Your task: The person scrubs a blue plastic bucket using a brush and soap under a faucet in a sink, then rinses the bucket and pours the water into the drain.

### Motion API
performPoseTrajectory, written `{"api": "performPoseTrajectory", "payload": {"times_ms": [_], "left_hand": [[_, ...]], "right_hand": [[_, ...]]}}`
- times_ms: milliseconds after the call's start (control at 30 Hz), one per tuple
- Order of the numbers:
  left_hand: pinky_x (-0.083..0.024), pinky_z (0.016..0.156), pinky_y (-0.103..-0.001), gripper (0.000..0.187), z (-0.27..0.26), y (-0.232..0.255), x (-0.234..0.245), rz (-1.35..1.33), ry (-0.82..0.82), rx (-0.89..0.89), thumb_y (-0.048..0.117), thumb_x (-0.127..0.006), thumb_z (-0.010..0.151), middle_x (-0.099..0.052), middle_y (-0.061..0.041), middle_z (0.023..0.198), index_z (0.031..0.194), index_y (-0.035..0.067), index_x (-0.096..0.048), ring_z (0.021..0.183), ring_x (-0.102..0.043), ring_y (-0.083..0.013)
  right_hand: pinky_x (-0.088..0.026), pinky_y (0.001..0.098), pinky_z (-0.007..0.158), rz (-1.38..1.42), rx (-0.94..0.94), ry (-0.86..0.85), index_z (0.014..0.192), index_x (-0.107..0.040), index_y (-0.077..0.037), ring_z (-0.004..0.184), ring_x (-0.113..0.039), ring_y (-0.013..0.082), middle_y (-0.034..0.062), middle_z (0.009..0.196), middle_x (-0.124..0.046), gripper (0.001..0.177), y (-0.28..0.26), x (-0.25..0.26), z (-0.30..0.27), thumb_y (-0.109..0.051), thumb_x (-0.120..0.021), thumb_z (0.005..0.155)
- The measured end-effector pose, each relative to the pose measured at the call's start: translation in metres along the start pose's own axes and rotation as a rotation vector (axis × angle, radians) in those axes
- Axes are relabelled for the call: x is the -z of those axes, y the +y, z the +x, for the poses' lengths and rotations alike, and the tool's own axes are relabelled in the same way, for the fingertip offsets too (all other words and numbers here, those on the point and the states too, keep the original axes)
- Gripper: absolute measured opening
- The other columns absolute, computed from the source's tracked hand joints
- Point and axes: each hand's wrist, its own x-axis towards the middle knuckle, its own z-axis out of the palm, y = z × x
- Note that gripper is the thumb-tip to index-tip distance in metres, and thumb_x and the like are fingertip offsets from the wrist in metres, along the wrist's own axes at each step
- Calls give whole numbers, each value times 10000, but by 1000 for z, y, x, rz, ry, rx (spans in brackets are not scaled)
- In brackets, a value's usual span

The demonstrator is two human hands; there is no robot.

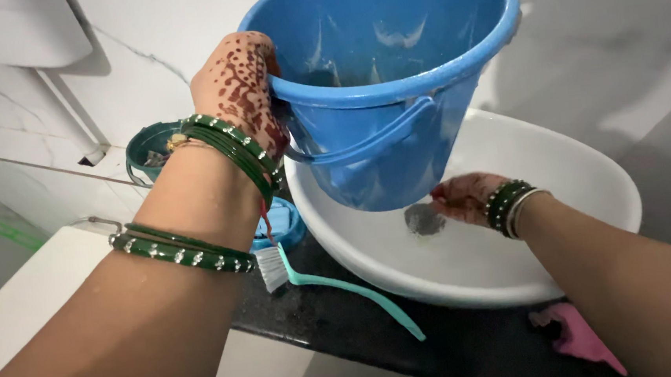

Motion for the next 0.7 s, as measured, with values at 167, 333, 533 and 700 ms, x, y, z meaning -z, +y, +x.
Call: {"api": "performPoseTrajectory", "payload": {"times_ms": [167,333,533,700], "left_hand": [[-552,834,-345,397,-16,12,21,-7,5,12,-7,-827,683,-698,-119,1023,1033,113,-684,962,-697,-289],[-557,806,-364,444,-21,17,36,48,4,11,38,-881,604,-697,-130,995,993,99,-678,937,-704,-308],[-559,770,-371,381,-23,6,39,75,51,-29,18,-869,599,-700,-122,946,927,97,-692,903,-698,-310],[-581,753,-344,336,-26,9,34,-8,84,29,-40,-791,682,-726,-94,908,955,134,-702,835,-729,-272]], "right_hand": [[-626,342,888,30,100,-1,1105,-664,32,974,-688,247,162,1084,-710,235,-8,-2,-11,-109,-503,1007],[-630,291,868,-1172,278,-6,1183,-697,-127,952,-725,163,62,1115,-759,249,-11,1,3,-100,-595,958],[-627,297,826,-1383,113,-1,1002,-805,-68,891,-758,165,79,1028,-806,190,17,-2,34,-127,-769,825],[-587,348,837,-1910,231,70,972,-800,-95,907,-749,225,124,973,-779,240,28,-22,25,-264,-741,811]]}}
